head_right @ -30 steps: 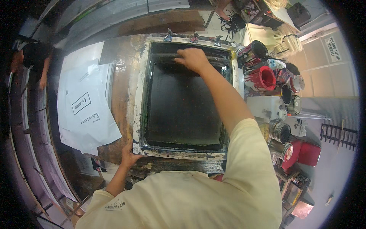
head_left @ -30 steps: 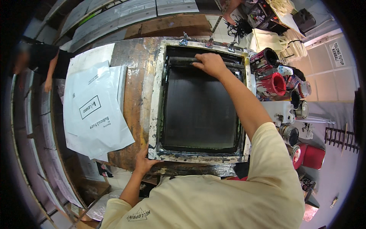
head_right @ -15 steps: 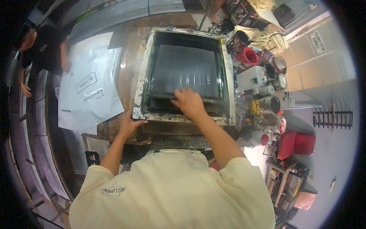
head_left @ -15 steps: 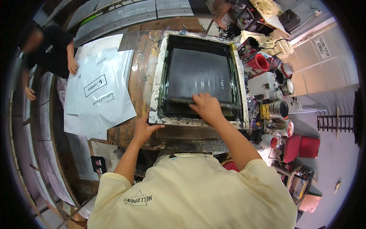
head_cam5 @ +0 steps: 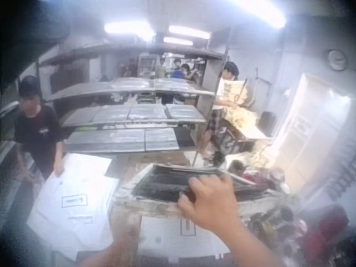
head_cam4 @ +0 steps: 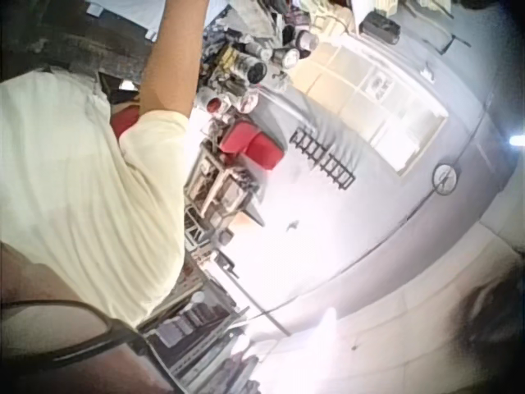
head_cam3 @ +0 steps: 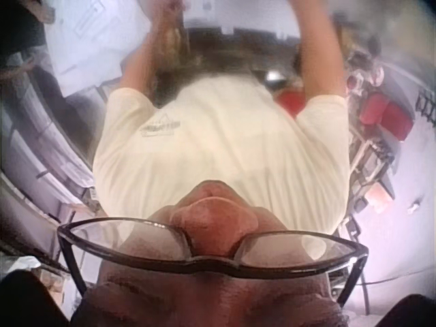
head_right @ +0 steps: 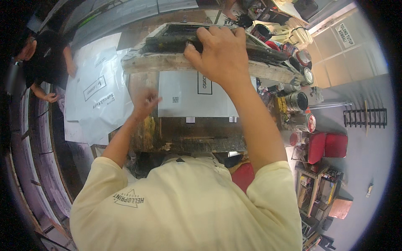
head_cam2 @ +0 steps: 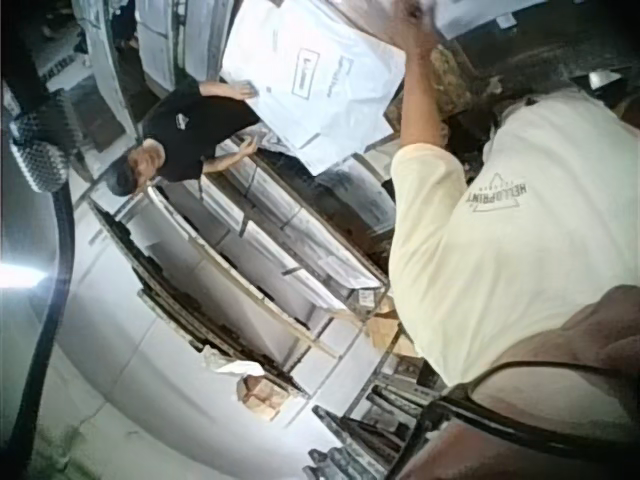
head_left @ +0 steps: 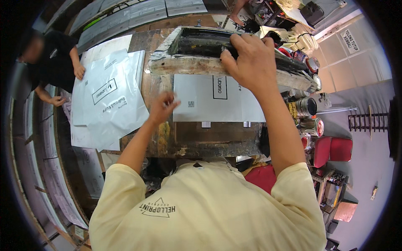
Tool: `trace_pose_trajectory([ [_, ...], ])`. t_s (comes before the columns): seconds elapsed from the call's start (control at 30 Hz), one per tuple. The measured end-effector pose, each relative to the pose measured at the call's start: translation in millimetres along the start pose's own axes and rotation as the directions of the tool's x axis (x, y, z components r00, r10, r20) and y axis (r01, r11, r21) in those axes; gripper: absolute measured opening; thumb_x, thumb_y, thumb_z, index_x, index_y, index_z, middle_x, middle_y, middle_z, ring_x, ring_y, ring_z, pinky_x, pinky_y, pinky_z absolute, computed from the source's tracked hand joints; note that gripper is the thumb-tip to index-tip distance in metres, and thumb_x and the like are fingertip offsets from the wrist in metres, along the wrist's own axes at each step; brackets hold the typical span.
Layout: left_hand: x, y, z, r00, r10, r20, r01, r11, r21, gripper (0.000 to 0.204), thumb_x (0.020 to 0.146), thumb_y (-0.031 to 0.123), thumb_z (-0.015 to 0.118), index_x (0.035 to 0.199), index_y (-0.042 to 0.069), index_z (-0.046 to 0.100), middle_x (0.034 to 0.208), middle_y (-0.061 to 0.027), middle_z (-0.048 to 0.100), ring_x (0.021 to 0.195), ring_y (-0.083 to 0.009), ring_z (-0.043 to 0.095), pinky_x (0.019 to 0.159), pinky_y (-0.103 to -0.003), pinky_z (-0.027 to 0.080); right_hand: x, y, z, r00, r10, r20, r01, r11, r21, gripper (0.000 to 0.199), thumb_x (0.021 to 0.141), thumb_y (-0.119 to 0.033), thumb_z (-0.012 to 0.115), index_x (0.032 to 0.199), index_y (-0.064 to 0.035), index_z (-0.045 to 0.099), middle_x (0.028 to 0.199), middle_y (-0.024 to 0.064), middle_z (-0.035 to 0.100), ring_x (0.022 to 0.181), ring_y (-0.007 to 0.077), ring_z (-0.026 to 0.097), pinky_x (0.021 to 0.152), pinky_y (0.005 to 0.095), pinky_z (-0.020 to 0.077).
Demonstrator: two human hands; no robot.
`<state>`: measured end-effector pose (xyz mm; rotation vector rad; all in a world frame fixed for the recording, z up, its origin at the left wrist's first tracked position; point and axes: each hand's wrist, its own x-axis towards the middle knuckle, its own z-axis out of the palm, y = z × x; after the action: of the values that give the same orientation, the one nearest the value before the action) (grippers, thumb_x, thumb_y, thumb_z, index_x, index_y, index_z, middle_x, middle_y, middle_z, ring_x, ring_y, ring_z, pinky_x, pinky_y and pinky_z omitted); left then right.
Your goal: The person performs screen printing on white bags by placing a bag on the base, lowering the screen, applying ink with a squeegee, and then lifting the screen to remove the printed bag.
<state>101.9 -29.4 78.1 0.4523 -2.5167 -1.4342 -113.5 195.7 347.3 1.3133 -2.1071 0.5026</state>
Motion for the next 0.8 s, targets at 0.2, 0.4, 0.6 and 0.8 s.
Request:
trace_pose_trajectory([
  [0.2, -13.0, -46.9, 31.7, 0.928, 0.313, 0.203, -0.364, 0.881, 0.302, 0.024, 0.091, 0.028, 0.081, 0.105, 0.009, 0.075, 0.105, -0.0077, 0.070, 0.098, -0.0302, 0.065, 0.088, -0.043, 0.053, 37.0, 18.9, -0.8, 1.000, -0.010, 0.006, 0.010, 0.999, -0.034, 0.035, 0.087, -0.040, 0.068, 0.091, -0.0051, 0.072, 0.079, 0.0111, 0.069, 0.085, 0.0328, 0.068, 0.079, 0.0481, 0.0435],
  [0.4, 13.6, -37.4, 24.7, 0.944, 0.108, 0.313, -0.198, 0.942, 0.272, 0.020, 0.095, 0.028, 0.077, 0.095, 0.008, 0.077, 0.098, -0.0068, 0.071, 0.090, -0.0307, 0.068, 0.082, -0.042, 0.055, 81.2, 25.6, -10.9, 0.996, 0.011, 0.087, -0.014, 0.999, 0.034, 0.039, 0.092, -0.039, 0.063, 0.097, -0.0013, 0.073, 0.083, 0.0154, 0.070, 0.079, 0.0344, 0.066, 0.081, 0.0452, 0.0448],
  [0.6, 72.1, 87.4, 3.5, 0.976, 0.091, 0.196, -0.111, 0.990, 0.090, 0.023, 0.091, 0.026, 0.080, 0.091, 0.003, 0.075, 0.090, -0.0102, 0.073, 0.075, -0.0284, 0.071, 0.069, -0.039, 0.057, 121.2, 44.3, -22.9, 0.977, 0.090, 0.192, -0.100, 0.994, 0.041, 0.047, 0.093, -0.041, 0.058, 0.074, 0.0006, 0.068, 0.066, 0.0155, 0.065, 0.066, 0.0314, 0.064, 0.078, 0.0451, 0.0474],
  [0.8, 25.3, 52.1, -40.3, 0.970, -0.244, -0.018, 0.244, 0.970, -0.004, 0.015, 0.081, 0.002, 0.070, 0.095, 0.001, 0.074, 0.094, -0.0050, 0.073, 0.080, -0.0148, 0.066, 0.075, -0.030, 0.054, 120.7, 44.0, -20.1, 0.999, 0.034, 0.024, -0.038, 0.985, 0.166, 0.046, 0.093, -0.039, 0.058, 0.070, 0.0010, 0.066, 0.065, 0.0182, 0.066, 0.064, 0.0343, 0.065, 0.077, 0.0473, 0.0484],
])
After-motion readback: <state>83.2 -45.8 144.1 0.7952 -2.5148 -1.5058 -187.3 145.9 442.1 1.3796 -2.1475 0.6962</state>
